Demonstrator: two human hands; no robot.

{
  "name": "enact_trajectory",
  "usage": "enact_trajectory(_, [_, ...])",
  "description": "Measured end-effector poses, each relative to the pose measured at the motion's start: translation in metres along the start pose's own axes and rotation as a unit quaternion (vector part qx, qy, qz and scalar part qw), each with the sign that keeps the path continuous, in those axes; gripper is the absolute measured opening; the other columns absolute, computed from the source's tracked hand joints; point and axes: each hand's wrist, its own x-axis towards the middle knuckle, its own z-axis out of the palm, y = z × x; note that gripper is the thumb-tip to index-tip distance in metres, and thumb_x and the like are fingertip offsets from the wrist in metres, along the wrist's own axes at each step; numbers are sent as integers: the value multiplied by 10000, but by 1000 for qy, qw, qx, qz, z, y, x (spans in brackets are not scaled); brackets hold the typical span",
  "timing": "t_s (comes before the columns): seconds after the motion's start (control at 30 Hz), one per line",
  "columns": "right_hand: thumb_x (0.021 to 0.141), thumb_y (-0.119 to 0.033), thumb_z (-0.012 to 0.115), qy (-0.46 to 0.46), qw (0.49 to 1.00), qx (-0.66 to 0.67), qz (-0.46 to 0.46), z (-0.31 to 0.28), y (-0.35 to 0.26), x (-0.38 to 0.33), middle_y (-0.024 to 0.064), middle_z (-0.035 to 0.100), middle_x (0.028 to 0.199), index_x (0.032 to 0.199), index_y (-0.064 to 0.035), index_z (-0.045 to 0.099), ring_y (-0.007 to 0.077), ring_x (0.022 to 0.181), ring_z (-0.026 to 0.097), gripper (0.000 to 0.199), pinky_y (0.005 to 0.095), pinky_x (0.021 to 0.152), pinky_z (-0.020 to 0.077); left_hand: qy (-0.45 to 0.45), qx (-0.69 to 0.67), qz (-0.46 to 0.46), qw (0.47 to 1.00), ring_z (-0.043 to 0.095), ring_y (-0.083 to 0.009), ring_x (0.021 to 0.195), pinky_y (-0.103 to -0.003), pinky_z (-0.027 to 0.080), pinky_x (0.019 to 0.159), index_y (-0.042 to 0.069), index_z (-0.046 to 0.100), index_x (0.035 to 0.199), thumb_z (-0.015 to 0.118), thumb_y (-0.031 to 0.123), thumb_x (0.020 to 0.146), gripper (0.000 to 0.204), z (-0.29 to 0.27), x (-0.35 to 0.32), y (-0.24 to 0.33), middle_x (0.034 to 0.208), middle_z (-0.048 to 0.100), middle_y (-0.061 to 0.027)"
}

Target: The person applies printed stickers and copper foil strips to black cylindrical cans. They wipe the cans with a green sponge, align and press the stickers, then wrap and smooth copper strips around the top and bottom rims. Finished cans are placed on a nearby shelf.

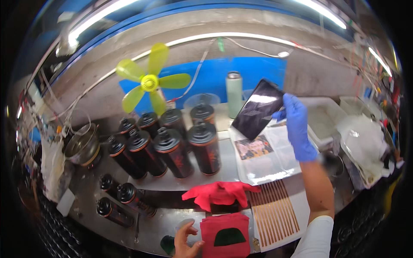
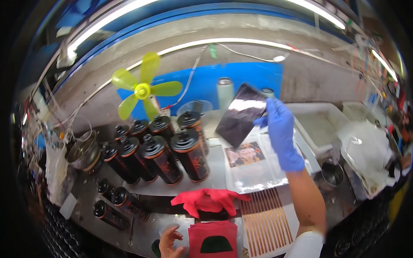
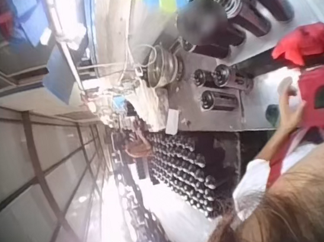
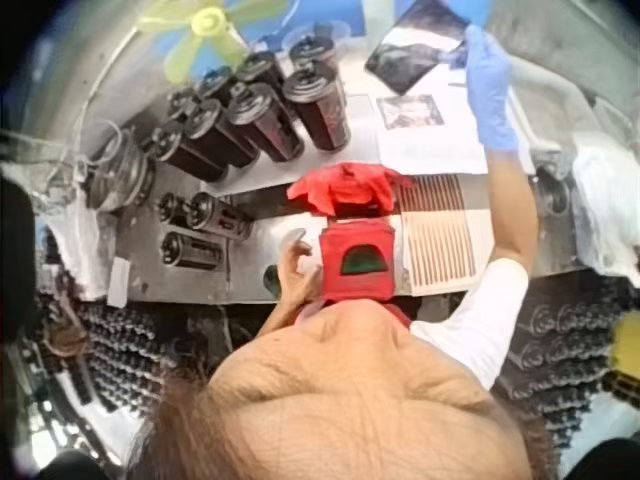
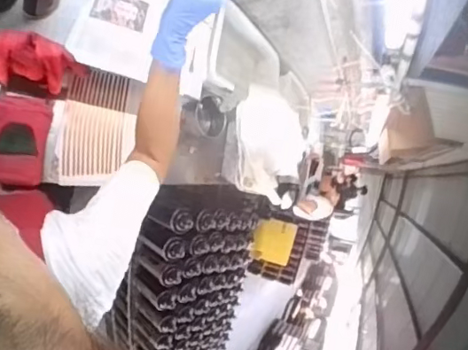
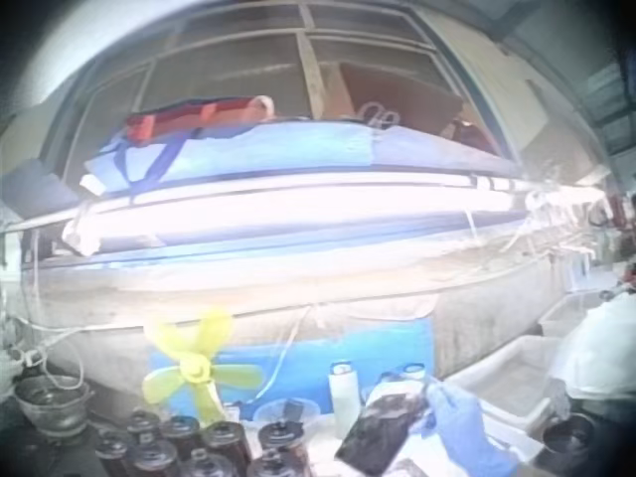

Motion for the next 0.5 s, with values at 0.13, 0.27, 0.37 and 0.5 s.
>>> enact_trajectory(0.13, [959,-214,470,10,996,-35,-84,62,40,95,57,622,717,906,16,595,124,545,629,267,211,441,436,-6,225,49,973,304,-372,1277,-574,228,1006,155,366,1368,697,469,729,785,-5,-38,-70,1380,377,-165])
enact_trajectory(0.27, [948,-199,470,12,999,-29,-34,127,96,143,67,595,695,886,37,597,145,569,636,275,244,457,471,-72,362,105,923,318,-359,1304,-613,157,1013,127,352,1380,666,401,762,745,-23,-35,-70,1387,394,-134])
enact_trajectory(0.37, [943,-200,470,10,997,-65,-30,155,135,159,80,598,711,909,51,591,163,572,643,281,250,444,474,-147,395,25,906,296,-314,1328,-618,62,1046,178,355,1385,535,269,876,547,-23,-47,-96,1395,393,-105])
enact_trajectory(0.5, [946,-195,454,-20,995,-91,29,183,166,162,97,602,724,957,69,573,203,574,656,290,246,423,474,-160,292,-19,943,261,-309,1344,-581,29,1080,191,353,1391,448,211,916,485,-33,-55,-80,1408,371,-118])
